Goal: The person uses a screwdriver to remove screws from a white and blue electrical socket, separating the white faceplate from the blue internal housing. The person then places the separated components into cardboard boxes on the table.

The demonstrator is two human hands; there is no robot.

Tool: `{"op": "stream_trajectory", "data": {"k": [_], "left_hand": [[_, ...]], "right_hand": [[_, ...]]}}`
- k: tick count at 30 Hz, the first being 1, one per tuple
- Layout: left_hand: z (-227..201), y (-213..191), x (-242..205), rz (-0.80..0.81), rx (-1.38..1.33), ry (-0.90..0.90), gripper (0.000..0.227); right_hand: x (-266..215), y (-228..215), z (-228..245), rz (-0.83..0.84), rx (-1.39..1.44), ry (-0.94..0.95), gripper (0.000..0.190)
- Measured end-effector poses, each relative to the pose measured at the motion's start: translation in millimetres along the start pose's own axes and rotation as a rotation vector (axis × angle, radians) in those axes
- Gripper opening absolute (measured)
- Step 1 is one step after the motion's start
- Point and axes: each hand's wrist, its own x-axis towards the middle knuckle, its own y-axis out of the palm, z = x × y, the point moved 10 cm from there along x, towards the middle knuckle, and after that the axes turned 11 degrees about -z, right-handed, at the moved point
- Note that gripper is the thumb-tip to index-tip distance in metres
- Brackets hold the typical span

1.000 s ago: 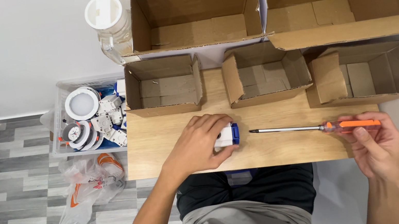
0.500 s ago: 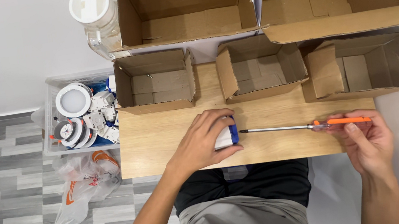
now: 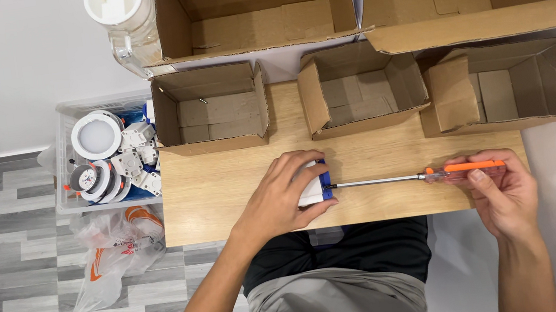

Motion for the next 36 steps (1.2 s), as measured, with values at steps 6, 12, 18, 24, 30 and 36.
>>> {"op": "stream_trajectory", "data": {"k": [6,12,18,24,30,36], "left_hand": [[0.4,2.5,-0.5,0.032,0.003,0.0,0.044],[-6.2,4.4,3.5,0.039,-0.049,0.041,0.042],[-15.8,11.2,8.0,0.044,-0.11,0.046,0.042],[-15.0,18.4,9.1,0.062,-0.112,0.045,0.041],[-15.6,18.6,10.4,0.05,-0.115,0.043,0.037],[-15.9,17.0,10.3,0.017,-0.108,0.054,0.037]], "right_hand": [[-0.8,-4.5,-4.2,-0.027,-0.013,0.016,0.021],[-0.7,-10.0,-8.4,-0.068,-0.13,0.087,0.034],[-3.0,-13.1,8.3,0.013,-0.27,0.126,0.019],[-5.8,-31.7,0.8,0.072,-0.245,0.06,0.019],[-4.6,-23.5,17.7,0.152,-0.207,-0.072,0.026],[-5.8,-13.0,19.6,0.179,-0.268,-0.11,0.036]]}}
